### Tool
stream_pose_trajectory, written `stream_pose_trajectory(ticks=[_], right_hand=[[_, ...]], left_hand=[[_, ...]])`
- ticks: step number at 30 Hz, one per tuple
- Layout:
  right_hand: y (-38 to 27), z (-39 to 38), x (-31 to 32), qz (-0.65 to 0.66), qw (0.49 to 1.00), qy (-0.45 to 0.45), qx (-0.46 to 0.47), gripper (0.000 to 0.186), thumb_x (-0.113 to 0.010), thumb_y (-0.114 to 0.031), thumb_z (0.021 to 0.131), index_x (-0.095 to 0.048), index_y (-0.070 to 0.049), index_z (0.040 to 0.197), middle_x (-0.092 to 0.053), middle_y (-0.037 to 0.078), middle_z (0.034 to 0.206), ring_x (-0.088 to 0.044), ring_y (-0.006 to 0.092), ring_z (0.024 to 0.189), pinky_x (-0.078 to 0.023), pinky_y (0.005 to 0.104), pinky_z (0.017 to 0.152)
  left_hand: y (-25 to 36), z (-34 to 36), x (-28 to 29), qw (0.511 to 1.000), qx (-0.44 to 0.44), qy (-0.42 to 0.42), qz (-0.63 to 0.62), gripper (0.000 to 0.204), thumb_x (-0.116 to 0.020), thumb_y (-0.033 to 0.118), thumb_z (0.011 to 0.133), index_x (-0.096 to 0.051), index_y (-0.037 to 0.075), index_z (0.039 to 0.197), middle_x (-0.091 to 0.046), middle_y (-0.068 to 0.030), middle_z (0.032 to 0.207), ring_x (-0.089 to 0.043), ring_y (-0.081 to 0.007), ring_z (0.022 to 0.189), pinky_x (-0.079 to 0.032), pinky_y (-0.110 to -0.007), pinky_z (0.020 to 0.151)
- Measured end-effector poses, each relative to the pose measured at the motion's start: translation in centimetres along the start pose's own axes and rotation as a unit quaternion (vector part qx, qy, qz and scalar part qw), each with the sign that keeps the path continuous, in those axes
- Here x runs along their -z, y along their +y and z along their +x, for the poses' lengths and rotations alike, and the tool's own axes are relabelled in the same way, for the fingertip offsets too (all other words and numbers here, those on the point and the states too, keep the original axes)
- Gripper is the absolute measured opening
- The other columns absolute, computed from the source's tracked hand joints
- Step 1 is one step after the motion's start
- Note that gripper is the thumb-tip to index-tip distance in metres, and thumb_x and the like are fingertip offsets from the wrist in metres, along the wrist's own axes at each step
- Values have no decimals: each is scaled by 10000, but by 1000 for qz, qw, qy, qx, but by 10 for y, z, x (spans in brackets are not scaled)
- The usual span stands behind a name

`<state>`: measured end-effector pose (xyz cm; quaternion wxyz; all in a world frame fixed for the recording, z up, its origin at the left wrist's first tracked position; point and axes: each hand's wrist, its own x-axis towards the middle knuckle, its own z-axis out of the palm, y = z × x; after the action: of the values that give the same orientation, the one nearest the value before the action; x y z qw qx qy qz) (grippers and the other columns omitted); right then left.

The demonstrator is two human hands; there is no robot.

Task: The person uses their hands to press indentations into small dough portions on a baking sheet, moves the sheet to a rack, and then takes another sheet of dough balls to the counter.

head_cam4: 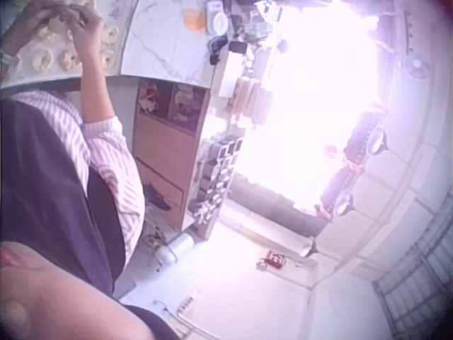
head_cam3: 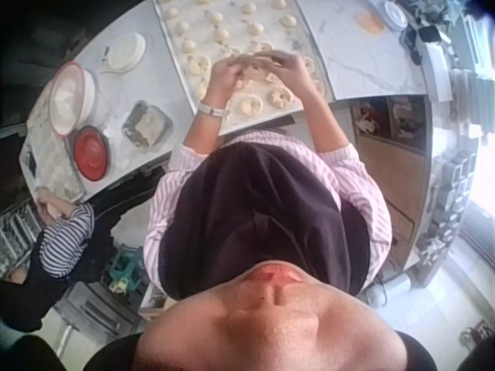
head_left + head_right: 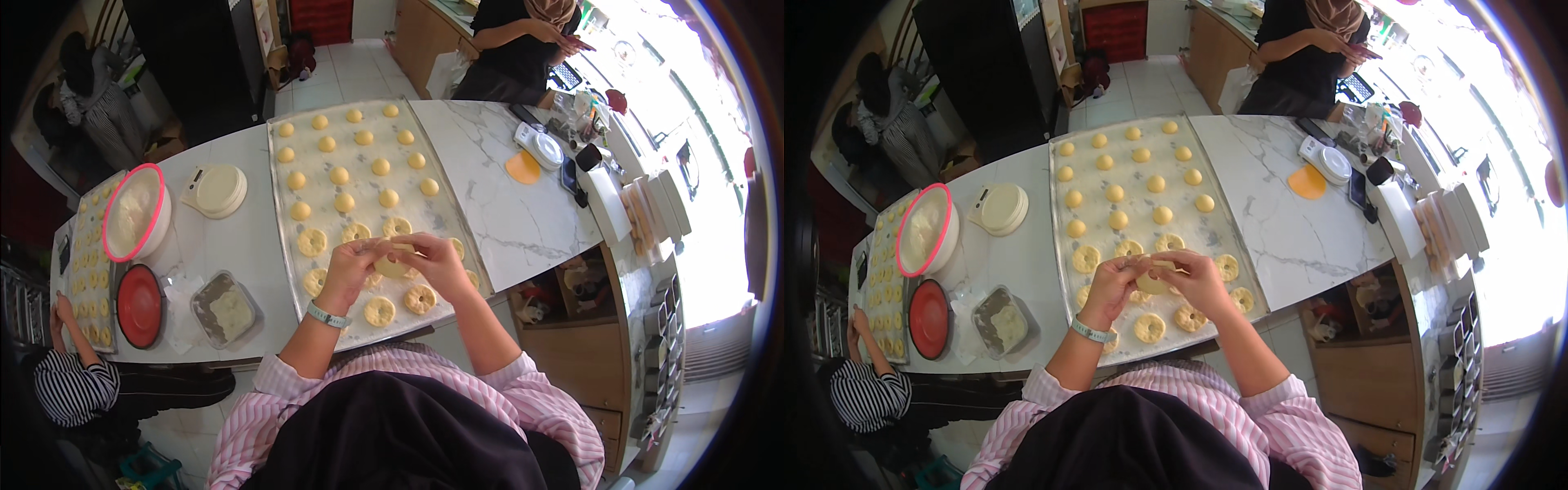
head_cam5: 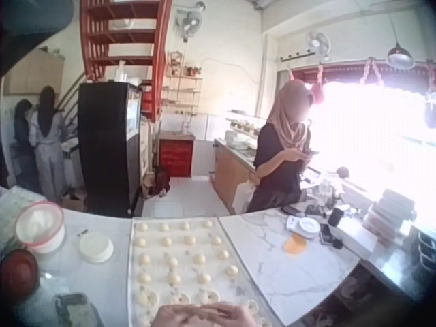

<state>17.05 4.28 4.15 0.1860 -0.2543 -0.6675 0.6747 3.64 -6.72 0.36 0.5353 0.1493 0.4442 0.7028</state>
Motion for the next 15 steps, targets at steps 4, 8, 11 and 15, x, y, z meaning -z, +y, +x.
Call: stream_pose_trajectory(ticks=[4, 8, 11, 15], right_hand=[[3, 2, 8, -3, 1000, 28, -10, 222, -641, -62, 824, -636, 24, 1029, -648, 55, 901, -601, 104, 829, -479, 238, 747], [6, 0, 2, 2, 1000, 10, 1, 222, -642, -68, 827, -637, 21, 1031, -651, 54, 870, -601, 100, 812, -479, 230, 722], [8, 3, 13, -5, 999, 26, -28, 236, -633, -64, 832, -628, 27, 1049, -651, 57, 894, -605, 102, 826, -482, 236, 723], [7, 1, 2, -4, 1000, 4, 9, 241, -638, -87, 835, -633, 13, 1054, -655, 49, 879, -605, 102, 818, -480, 233, 707]], left_hand=[[0, 0, -5, 999, -1, 28, -34, 229, -674, 133, 823, -642, -38, 972, -657, -79, 868, -620, -133, 790, -499, -250, 743], [-5, 2, 1, 1000, -2, 10, -22, 236, -664, 143, 833, -639, -33, 988, -659, -78, 870, -623, -135, 788, -496, -241, 726], [-2, 2, -4, 999, 11, 22, -22, 227, -657, 141, 839, -634, -37, 978, -656, -83, 873, -625, -139, 790, -497, -242, 703], [-8, 7, 0, 999, 26, -2, -27, 224, -655, 148, 842, -634, -40, 961, -656, -86, 870, -626, -142, 798, -502, -248, 704]])
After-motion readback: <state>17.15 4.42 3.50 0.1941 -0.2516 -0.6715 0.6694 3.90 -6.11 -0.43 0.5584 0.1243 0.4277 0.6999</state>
